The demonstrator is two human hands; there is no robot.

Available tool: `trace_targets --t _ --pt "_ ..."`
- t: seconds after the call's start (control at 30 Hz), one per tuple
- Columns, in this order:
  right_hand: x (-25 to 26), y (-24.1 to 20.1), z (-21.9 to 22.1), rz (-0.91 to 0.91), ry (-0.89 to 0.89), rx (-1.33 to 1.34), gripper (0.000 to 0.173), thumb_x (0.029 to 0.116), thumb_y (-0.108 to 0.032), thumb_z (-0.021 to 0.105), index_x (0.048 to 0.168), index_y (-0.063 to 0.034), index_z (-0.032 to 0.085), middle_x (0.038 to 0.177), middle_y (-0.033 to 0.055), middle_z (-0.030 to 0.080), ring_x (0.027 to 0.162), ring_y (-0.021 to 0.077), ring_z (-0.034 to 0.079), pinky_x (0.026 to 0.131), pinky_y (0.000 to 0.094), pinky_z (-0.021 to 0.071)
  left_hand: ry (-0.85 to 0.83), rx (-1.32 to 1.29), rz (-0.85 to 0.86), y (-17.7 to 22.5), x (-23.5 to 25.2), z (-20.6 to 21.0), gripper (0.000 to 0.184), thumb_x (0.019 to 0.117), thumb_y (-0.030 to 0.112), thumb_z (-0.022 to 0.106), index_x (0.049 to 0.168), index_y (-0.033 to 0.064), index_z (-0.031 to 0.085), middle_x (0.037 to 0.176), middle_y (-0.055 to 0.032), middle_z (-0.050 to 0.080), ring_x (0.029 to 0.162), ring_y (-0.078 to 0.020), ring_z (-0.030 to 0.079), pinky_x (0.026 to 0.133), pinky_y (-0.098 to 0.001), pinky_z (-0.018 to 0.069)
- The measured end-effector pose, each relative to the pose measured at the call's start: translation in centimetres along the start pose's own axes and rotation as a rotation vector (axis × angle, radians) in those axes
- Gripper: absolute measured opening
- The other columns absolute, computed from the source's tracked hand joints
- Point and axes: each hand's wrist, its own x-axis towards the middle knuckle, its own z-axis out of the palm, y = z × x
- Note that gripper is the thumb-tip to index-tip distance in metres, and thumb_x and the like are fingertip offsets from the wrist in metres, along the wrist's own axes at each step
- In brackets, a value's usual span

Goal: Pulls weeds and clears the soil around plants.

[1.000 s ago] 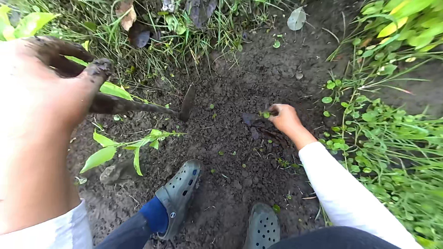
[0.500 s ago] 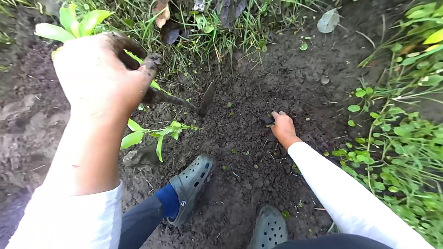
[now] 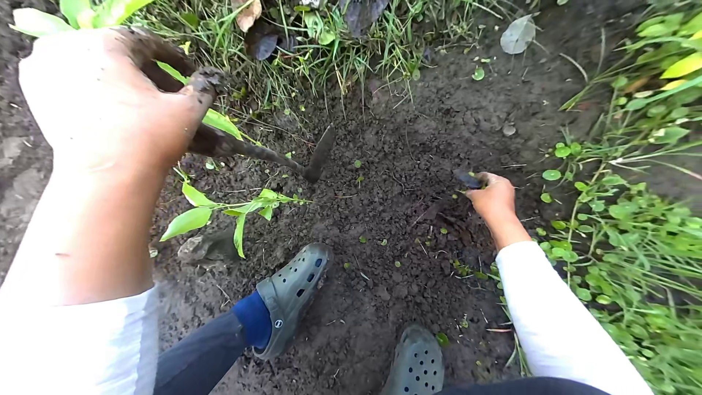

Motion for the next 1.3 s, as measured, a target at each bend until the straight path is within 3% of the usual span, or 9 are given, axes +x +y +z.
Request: trace_targets --t 0.07,0.17,0.27,0.43,0.6,0.8,0.97,1.13,1.3 --pt "0.7 -0.8 1.4 -0.02 -0.139 -0.217 0.038 0.0893 -0.018 0.078 0.119 0.0036 0.07 0.118 0.0311 0.068 0.116 0.0501 0.064 0.099 0.0723 0.0465 0.001 -0.01 0.006 0.1 0.2 0.1 0.075 0.0844 0.082 0.051 0.125 0.0198 0.066 0.11 -0.0176 0.071 0.103 -0.0413 0.067 0.087 -0.0731 0.0438" --pt "0.3 -2.4 6.1 0.016 -0.249 -0.463 0.074 0.0839 -0.053 0.081 0.123 0.007 0.064 0.128 0.0318 0.061 0.12 0.0495 0.061 0.093 0.0664 0.0529 0.01 -0.013 0.021 0.8 0.0 0.0 0.073 0.0845 0.081 0.051 0.123 0.0207 0.066 0.11 -0.0169 0.071 0.103 -0.0393 0.067 0.087 -0.072 0.0444" --pt "-0.8 -3.9 9.6 0.022 -0.26 -0.628 0.068 0.0855 -0.04 0.081 0.128 0.009 0.061 0.141 0.0309 0.052 0.13 0.0484 0.053 0.09 0.0627 0.0544 -0.002 -0.013 0.016 2.5 -0.9 -0.6 0.07 0.0863 0.075 0.053 0.125 0.0185 0.066 0.109 -0.0179 0.071 0.102 -0.0404 0.067 0.088 -0.0722 0.0444" --pt "-0.8 -4.6 9.6 0.049 -0.33 -0.678 0.034 0.0886 -0.018 0.075 0.111 0.0072 0.068 0.13 0.0265 0.063 0.122 0.0436 0.061 0.087 0.0602 0.0562 -0.06 -0.012 -0.017 6.3 -3.6 -2.7 0.051 0.0953 0.058 0.059 0.122 0.0162 0.069 0.107 -0.0175 0.073 0.103 -0.0431 0.068 0.089 -0.0744 0.0436" --pt "-0.2 -2.7 8.9 -0.005 -0.352 -0.599 0.023 0.0909 -0.017 0.071 0.103 0.0028 0.072 0.121 0.0242 0.069 0.119 0.041 0.065 0.092 0.0615 0.0539 -0.051 0.049 -0.015 7.3 -4.4 -3.1 0.048 0.0967 0.055 0.058 0.119 0.0146 0.072 0.107 -0.0186 0.074 0.105 -0.0434 0.068 0.089 -0.073 0.0426" --pt "1.1 -0.9 7.5 -0.016 -0.363 -0.353 0.025 0.0964 -0.019 0.067 0.111 0.0003 0.073 0.123 0.0245 0.068 0.123 0.0428 0.062 0.1 0.0648 0.0487 -0.045 0.064 -0.017 7.3 -4.4 -3.1 0.047 0.0964 0.055 0.059 0.119 0.0155 0.072 0.109 -0.0175 0.074 0.109 -0.0428 0.067 0.093 -0.0716 0.0423" --pt "1.3 -0.2 4.3 0.091 -0.199 0.156 0.032 0.0957 -0.019 0.074 0.119 0.0031 0.069 0.117 0.0292 0.067 0.115 0.0449 0.063 0.099 0.0685 0.0459 -0.032 0.063 -0.005 7.3 -4.4 -3.1 0.046 0.0963 0.052 0.061 0.117 0.0135 0.073 0.106 -0.0207 0.073 0.106 -0.0459 0.067 0.089 -0.0724 0.0428" --pt "1.7 -2.3 3.7 -0.005 -0.222 -0.216 0.029 0.0959 -0.021 0.07 0.107 0.0064 0.071 0.113 0.0316 0.068 0.112 0.0495 0.064 0.094 0.0717 0.0477 -0.026 0.057 -0.001 7.2 -4.3 -3.1 0.047 0.0968 0.054 0.059 0.118 0.0141 0.072 0.107 -0.0201 0.074 0.107 -0.0458 0.067 0.091 -0.0735 0.0415" --pt "0.7 -5.1 9.1 -0.013 -0.169 -0.476 0.067 0.0861 -0.044 0.081 0.126 0.0074 0.063 0.136 0.0294 0.056 0.131 0.0472 0.053 0.093 0.0617 0.0545 0.003 0.056 0.038 8.4 -5.4 -2.8 0.048 0.0953 0.053 0.06 0.119 0.0126 0.072 0.107 -0.0191 0.074 0.106 -0.0436 0.068 0.091 -0.0704 0.0441"
